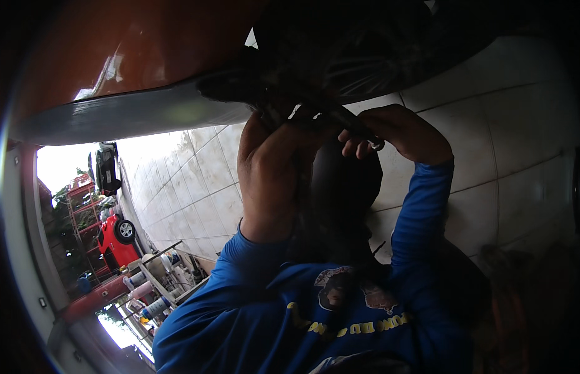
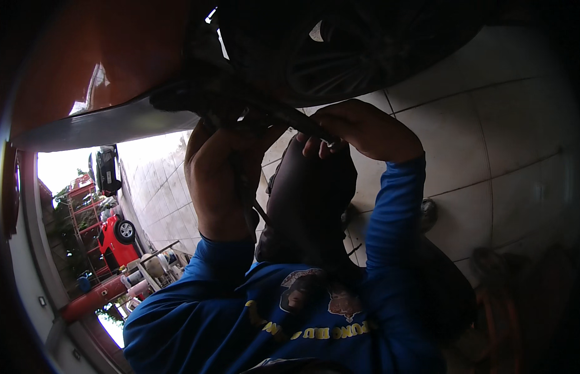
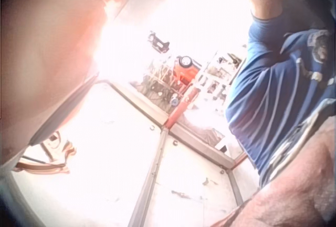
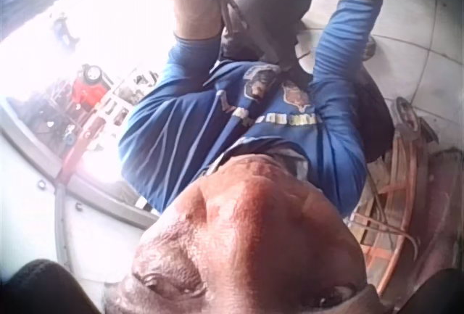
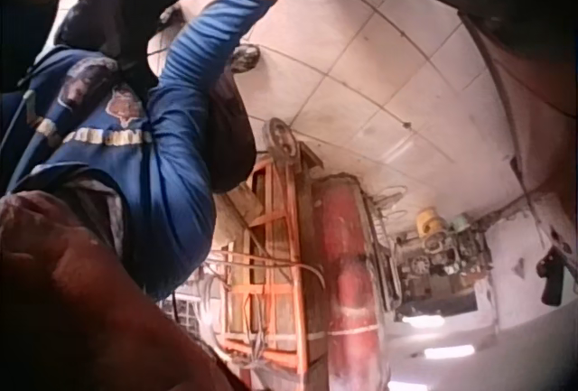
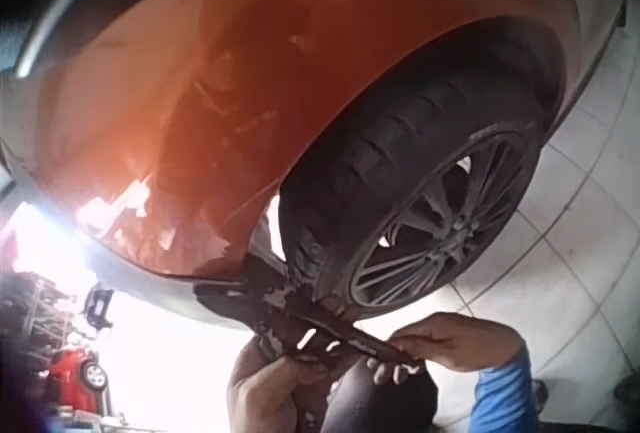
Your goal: The person uses a hammer and a metal bar to adjust and align the rear bumper of a car. They repeatedly tap and pry at the bumper's edge and underside, then use pliers to manipulate a component under the bumper.
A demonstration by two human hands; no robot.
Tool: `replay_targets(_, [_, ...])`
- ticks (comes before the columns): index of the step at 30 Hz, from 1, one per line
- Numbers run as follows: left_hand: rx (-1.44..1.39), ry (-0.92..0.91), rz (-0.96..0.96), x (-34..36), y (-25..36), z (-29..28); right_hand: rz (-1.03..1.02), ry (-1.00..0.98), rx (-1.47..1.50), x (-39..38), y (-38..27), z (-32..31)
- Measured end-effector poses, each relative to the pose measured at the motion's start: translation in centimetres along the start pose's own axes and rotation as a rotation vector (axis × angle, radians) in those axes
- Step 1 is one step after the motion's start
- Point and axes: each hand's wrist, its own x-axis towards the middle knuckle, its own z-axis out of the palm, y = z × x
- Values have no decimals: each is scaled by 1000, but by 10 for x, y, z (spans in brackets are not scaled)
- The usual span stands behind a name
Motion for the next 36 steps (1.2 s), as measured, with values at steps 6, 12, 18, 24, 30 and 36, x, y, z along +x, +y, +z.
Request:
replay_targets(6, [-275, 100, -212, 7, 17, 9, 67, -4, 64, -12, -16, 6])
replay_targets(12, [-1112, 102, -454, 13, 5, 15, 38, 38, -48, -13, -22, 7])
replay_targets(18, [-1267, -132, -417, 13, -8, 10, 23, 16, -181, -13, -30, 3])
replay_targets(24, [-1106, -98, -351, 21, -3, 25, 72, 105, -72, -16, -33, 5])
replay_targets(30, [-1094, 12, -333, 25, 0, 37, -7, 109, -113, -13, -34, -4])
replay_targets(36, [-1079, 144, -393, 29, 13, 40, -12, 201, -185, -11, -38, -6])
